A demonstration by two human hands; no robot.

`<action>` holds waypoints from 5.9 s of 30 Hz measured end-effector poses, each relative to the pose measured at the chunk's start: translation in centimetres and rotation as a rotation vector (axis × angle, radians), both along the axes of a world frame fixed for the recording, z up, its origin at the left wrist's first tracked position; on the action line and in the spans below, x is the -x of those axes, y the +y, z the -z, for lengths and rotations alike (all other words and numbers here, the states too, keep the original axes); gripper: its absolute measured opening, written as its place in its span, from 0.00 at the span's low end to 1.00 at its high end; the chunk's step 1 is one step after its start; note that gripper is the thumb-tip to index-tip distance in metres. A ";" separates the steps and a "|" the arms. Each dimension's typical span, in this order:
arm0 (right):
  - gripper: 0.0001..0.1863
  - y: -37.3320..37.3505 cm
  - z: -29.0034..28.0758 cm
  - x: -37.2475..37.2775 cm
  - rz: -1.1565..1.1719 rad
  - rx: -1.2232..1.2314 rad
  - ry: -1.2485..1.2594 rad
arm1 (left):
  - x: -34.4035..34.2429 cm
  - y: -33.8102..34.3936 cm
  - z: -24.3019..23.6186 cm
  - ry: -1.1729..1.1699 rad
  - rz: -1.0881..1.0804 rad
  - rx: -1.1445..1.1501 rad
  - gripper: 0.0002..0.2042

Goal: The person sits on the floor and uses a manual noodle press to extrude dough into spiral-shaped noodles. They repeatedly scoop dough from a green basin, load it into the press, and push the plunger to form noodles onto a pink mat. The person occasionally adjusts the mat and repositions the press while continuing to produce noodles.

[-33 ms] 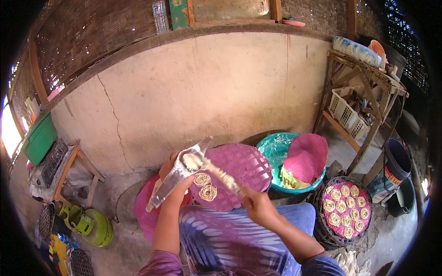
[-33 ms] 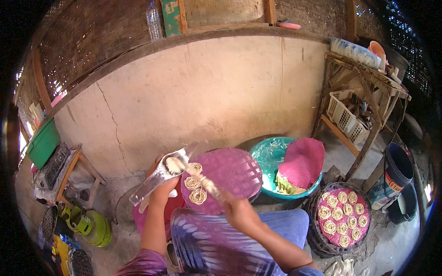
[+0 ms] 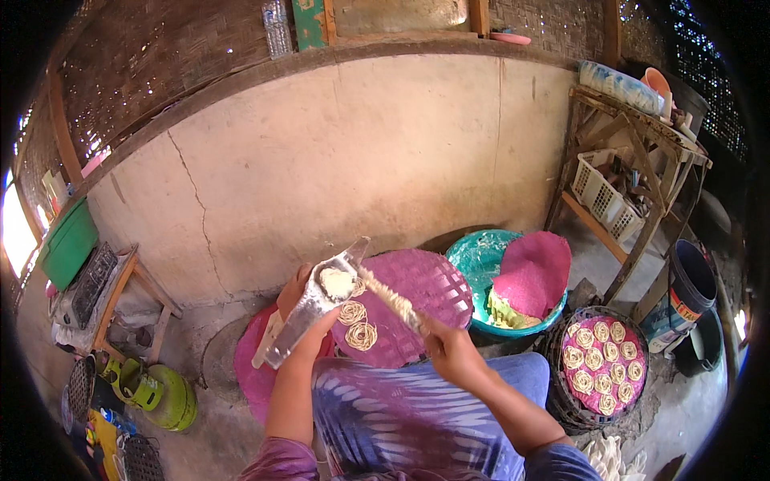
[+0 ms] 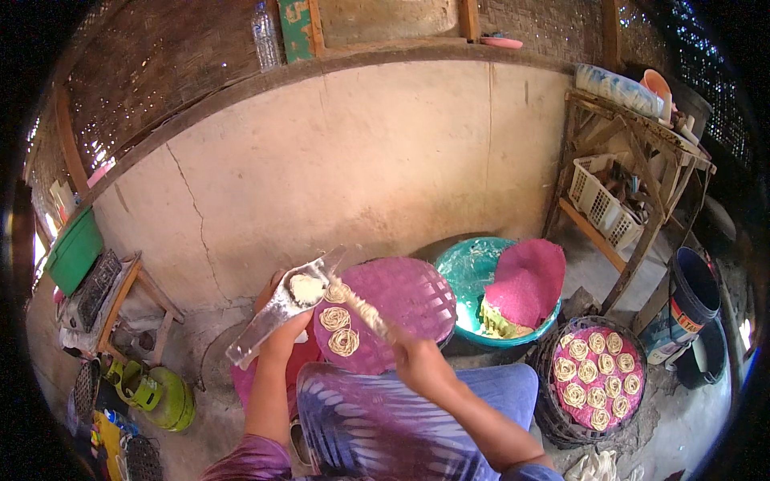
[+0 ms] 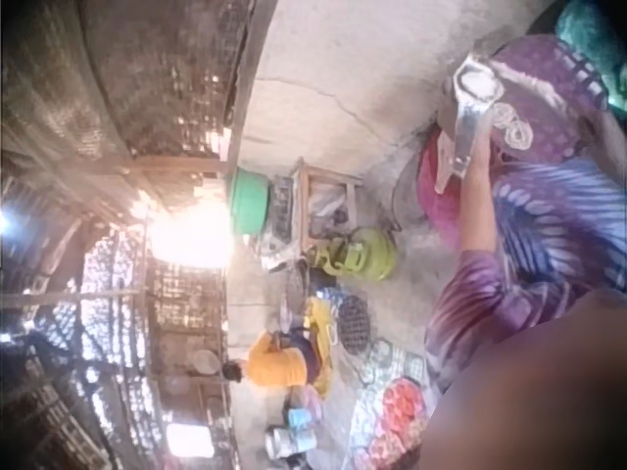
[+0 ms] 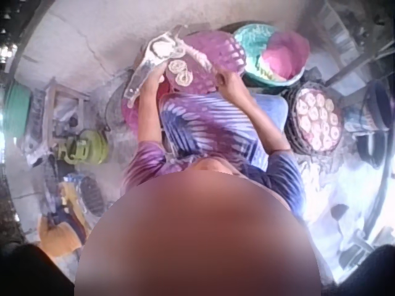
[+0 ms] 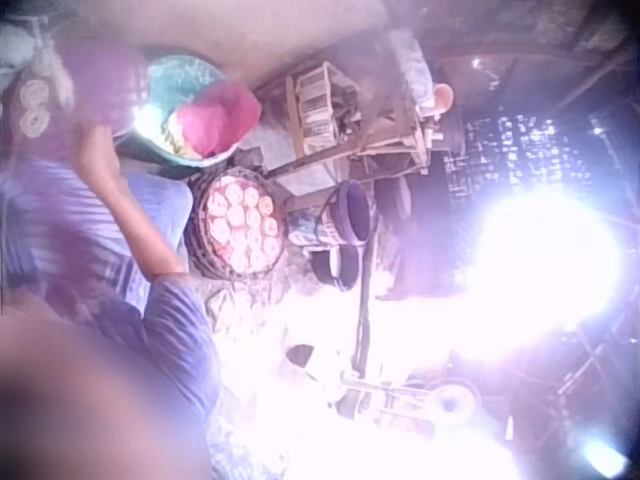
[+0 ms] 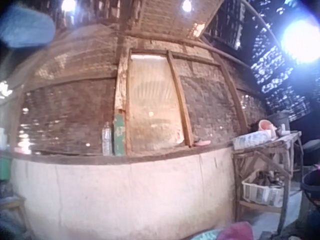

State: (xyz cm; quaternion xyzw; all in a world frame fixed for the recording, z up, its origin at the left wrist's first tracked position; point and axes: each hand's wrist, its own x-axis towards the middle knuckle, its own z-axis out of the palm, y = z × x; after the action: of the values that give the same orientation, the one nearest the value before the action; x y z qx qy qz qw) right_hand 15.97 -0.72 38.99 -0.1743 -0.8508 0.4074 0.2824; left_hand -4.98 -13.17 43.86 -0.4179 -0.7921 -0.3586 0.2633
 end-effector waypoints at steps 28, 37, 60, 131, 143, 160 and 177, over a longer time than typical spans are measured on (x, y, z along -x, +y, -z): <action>0.52 2.3 5.8 -2.0 -0.920 1.268 -0.066 | -2.1 -2.2 2.4 -1.473 1.396 -1.043 0.11; 0.47 -0.3 4.3 -6.6 -0.213 1.485 0.230 | -3.3 -2.9 9.0 -0.350 0.440 -0.089 0.14; 0.60 4.0 3.7 -7.8 -0.969 1.360 -0.501 | -4.5 -2.3 6.8 -1.031 1.198 0.404 0.37; 0.41 13.3 -4.3 1.1 -0.130 0.681 -0.935 | 7.4 18.5 13.3 -2.073 1.381 -1.472 0.22; 0.41 12.5 -6.9 -0.1 -0.016 0.533 -0.860 | 7.2 19.0 12.3 -1.942 1.659 -1.469 0.30; 0.36 14.1 -2.2 0.6 -0.028 0.505 -0.775 | 8.1 20.5 16.0 -1.901 1.672 -1.446 0.25; 0.39 13.3 -2.5 7.8 -0.366 0.540 -0.895 | 13.5 13.7 13.0 -1.735 1.311 -1.449 0.16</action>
State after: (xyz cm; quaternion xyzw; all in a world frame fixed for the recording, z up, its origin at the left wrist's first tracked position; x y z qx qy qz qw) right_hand 8.14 12.56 41.50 -0.2460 -0.7694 0.5397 -0.2370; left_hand -18.51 0.50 30.91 -0.1218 0.0189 -0.9129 -0.3890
